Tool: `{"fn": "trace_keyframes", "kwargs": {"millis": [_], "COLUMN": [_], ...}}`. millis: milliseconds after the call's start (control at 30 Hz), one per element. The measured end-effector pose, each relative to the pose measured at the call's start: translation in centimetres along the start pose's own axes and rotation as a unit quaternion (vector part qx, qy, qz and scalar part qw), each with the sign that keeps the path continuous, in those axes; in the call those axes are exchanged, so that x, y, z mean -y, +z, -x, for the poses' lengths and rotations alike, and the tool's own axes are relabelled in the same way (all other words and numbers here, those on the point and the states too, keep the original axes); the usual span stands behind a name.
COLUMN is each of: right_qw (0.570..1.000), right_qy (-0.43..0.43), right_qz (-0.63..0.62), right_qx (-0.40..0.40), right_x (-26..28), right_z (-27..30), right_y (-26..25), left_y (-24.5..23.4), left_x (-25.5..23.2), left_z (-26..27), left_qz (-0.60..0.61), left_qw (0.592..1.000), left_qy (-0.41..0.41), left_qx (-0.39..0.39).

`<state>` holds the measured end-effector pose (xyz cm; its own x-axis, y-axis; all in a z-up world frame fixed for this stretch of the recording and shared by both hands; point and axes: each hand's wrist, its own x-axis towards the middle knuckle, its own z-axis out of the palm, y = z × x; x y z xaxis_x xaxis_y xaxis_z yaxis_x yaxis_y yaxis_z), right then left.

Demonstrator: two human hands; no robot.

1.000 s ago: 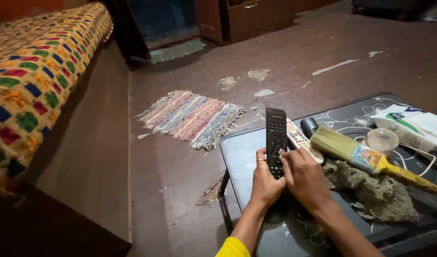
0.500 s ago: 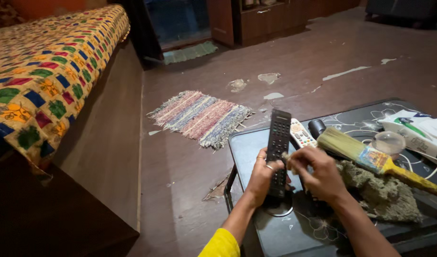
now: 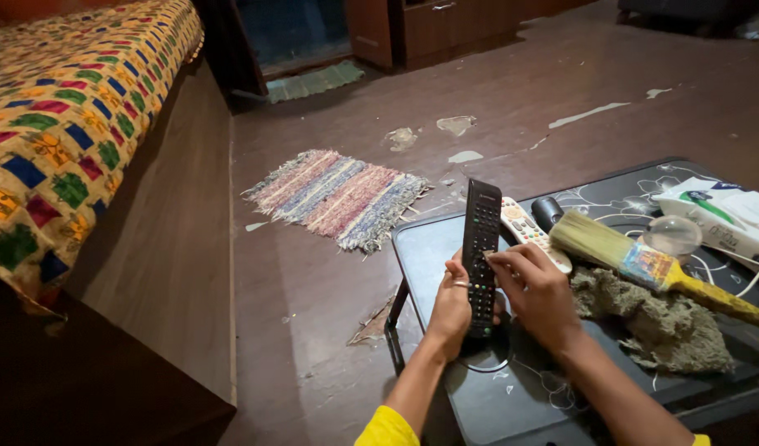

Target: The person cleans two remote controls by hand using a small piece of cloth, wiping the buttons and the casing of each remote on a small black table.

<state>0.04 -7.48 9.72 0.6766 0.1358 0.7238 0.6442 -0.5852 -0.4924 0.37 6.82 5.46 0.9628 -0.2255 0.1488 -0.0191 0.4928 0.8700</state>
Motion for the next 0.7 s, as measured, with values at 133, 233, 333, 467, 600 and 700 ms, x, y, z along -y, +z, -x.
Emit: {"fn": "trace_keyframes", "kwargs": {"millis": [133, 233, 333, 467, 600, 700], "right_qw": [0.999, 0.994, 0.997, 0.997, 0.996, 0.985], "right_qy": [-0.043, -0.077, 0.026, 0.050, 0.038, 0.111], "right_qz": [0.021, 0.083, 0.063, 0.040, 0.022, -0.052], "right_qx": [0.018, 0.001, 0.036, 0.053, 0.072, 0.125], "right_x": [0.2, 0.1, 0.0, 0.1, 0.1, 0.4], "right_z": [0.7, 0.9, 1.1, 1.3, 1.1, 0.3], "right_y": [0.5, 1.0, 0.9, 0.9, 0.1, -0.7], "left_y": [0.2, 0.1, -0.1, -0.3, -0.2, 0.1], "left_x": [0.5, 0.8, 1.2, 1.8, 1.5, 1.2], "left_z": [0.2, 0.1, 0.0, -0.4, -0.3, 0.0], "left_qz": [-0.027, -0.015, -0.002, 0.017, 0.036, 0.041], "left_qw": [0.999, 0.999, 0.999, 0.999, 0.998, 0.998], "left_qy": [0.006, 0.018, 0.003, 0.034, -0.015, -0.021], "left_qx": [-0.037, -0.032, -0.038, -0.035, -0.048, -0.041]}}
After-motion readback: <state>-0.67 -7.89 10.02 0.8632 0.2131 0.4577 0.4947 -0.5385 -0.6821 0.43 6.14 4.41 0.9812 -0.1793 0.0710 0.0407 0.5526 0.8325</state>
